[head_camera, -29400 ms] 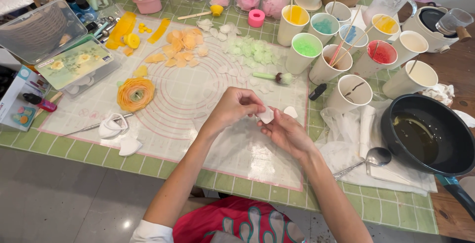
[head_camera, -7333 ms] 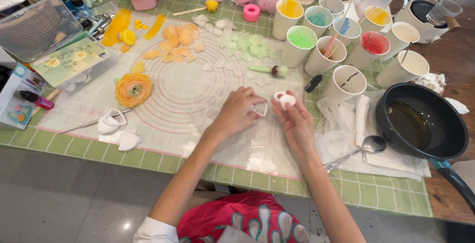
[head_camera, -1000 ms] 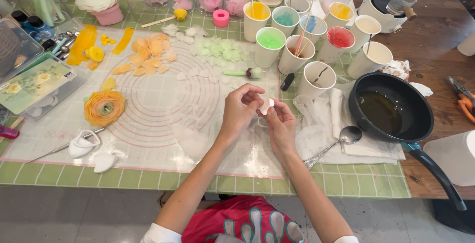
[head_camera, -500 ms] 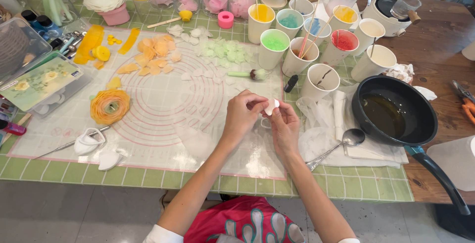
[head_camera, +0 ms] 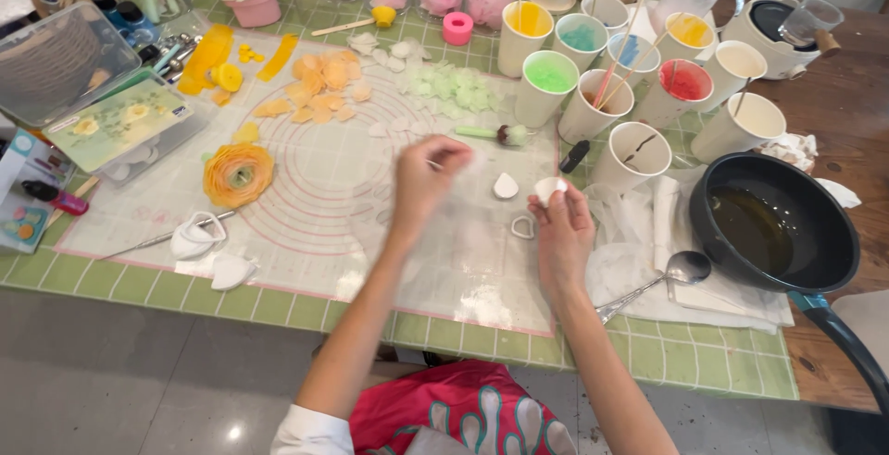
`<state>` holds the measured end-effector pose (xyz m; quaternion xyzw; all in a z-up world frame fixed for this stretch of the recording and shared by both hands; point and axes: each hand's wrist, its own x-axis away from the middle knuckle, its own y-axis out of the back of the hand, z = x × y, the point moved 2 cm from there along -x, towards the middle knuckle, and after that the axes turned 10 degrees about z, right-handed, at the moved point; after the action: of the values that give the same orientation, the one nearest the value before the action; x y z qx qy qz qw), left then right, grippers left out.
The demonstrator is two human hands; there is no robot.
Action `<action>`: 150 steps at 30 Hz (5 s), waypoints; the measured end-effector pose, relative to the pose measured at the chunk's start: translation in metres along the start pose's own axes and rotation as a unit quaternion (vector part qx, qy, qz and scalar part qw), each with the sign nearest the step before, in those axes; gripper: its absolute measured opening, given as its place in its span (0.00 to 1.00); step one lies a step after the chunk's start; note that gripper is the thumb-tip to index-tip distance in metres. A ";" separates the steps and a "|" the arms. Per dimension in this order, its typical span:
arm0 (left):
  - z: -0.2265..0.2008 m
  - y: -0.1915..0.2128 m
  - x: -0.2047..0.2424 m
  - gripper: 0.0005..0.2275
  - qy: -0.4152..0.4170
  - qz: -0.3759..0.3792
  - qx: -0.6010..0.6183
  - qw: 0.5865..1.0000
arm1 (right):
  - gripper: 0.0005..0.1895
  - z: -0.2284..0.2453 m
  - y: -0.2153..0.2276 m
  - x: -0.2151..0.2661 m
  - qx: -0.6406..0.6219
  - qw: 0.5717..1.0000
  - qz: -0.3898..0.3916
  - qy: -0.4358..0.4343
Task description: Shaping and assembling wax petals to create a candle flower.
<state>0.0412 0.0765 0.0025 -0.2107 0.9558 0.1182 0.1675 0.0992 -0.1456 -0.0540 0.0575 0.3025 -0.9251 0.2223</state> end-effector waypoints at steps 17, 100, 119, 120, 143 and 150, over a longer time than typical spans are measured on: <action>0.022 0.078 0.032 0.03 0.080 -0.067 -0.332 0.938 | 0.15 0.010 0.015 -0.001 -0.062 0.995 -0.070 0.024; -0.019 0.107 0.124 0.12 0.106 0.055 -0.405 0.907 | 0.08 -0.037 -0.163 0.013 0.647 0.626 0.434 0.018; -0.019 0.088 0.127 0.16 0.023 0.045 -0.420 0.906 | 0.23 -0.028 -0.154 0.011 0.644 0.636 0.425 0.018; -0.021 0.088 0.129 0.17 0.007 0.034 -0.416 0.909 | 0.23 -0.027 -0.155 0.012 0.642 0.639 0.423 0.003; -0.021 0.128 0.113 0.13 0.029 0.215 -0.290 0.932 | 0.20 -0.027 -0.151 0.022 0.615 0.659 0.432 0.025; 0.001 0.145 0.094 0.08 0.069 0.296 -0.172 0.937 | 0.21 -0.025 -0.154 0.025 0.618 0.642 0.453 0.028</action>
<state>-0.1033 0.1702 -0.0107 0.0489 0.9492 0.3103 0.0196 0.0077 -0.0293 0.0018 0.3373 -0.3978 -0.6784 0.5175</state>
